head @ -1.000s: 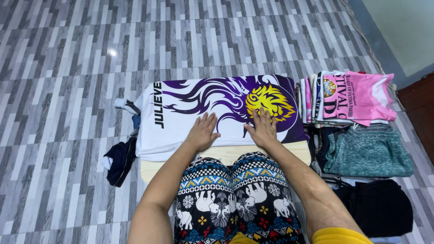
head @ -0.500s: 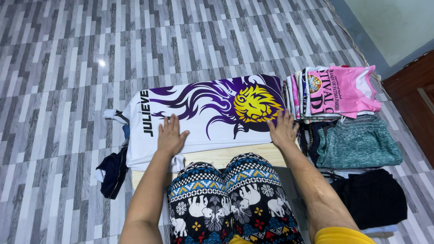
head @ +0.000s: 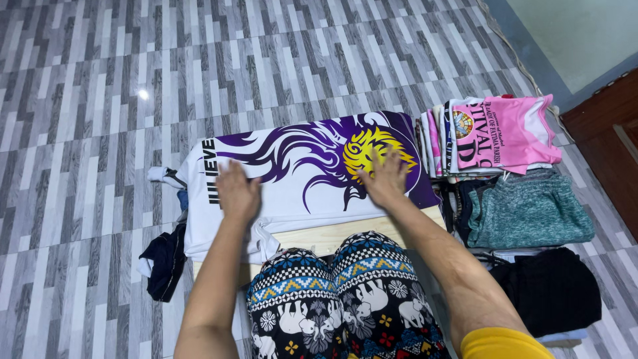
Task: The person folds a white t-shirt with a purple and yellow graphic on a low wooden folding board, then places it on a nearby stack. The person then folds a pair of dark shorts on the same board and adds them to the stack.
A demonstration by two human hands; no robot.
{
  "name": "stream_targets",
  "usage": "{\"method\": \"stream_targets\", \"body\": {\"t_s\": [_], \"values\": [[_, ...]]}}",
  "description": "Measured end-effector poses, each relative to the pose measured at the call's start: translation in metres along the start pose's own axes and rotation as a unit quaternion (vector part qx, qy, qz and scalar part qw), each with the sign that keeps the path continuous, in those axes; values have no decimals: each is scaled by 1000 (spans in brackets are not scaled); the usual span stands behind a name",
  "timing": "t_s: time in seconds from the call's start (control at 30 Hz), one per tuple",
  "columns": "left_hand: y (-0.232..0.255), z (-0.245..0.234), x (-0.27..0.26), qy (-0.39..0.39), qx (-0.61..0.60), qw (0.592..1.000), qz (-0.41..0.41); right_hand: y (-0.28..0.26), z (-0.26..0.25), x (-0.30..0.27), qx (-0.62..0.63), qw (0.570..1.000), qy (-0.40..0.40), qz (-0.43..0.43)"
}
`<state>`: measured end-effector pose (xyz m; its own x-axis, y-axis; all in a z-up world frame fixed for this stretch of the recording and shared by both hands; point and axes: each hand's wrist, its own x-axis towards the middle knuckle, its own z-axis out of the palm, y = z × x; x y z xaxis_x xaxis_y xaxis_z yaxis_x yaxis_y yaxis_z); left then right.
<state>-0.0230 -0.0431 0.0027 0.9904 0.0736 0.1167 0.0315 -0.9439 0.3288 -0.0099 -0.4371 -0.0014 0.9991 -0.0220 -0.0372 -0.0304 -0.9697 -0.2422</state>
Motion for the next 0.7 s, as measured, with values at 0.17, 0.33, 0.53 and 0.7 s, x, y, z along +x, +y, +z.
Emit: {"method": "stream_targets", "body": {"t_s": [0.17, 0.33, 0.53, 0.7], "values": [[75, 22, 14, -100, 6, 983, 151, -64, -3, -12, 8, 989, -119, -91], [92, 29, 15, -151, 8, 971, 184, -64, -7, -6, -5, 989, -138, -59], [91, 52, 37, -131, 13, 972, 192, -70, 1, 6, 1, 990, -121, -71], [102, 70, 46, -124, -14, 968, 219, -92, 13, 17, -2, 986, -128, -111]]}}
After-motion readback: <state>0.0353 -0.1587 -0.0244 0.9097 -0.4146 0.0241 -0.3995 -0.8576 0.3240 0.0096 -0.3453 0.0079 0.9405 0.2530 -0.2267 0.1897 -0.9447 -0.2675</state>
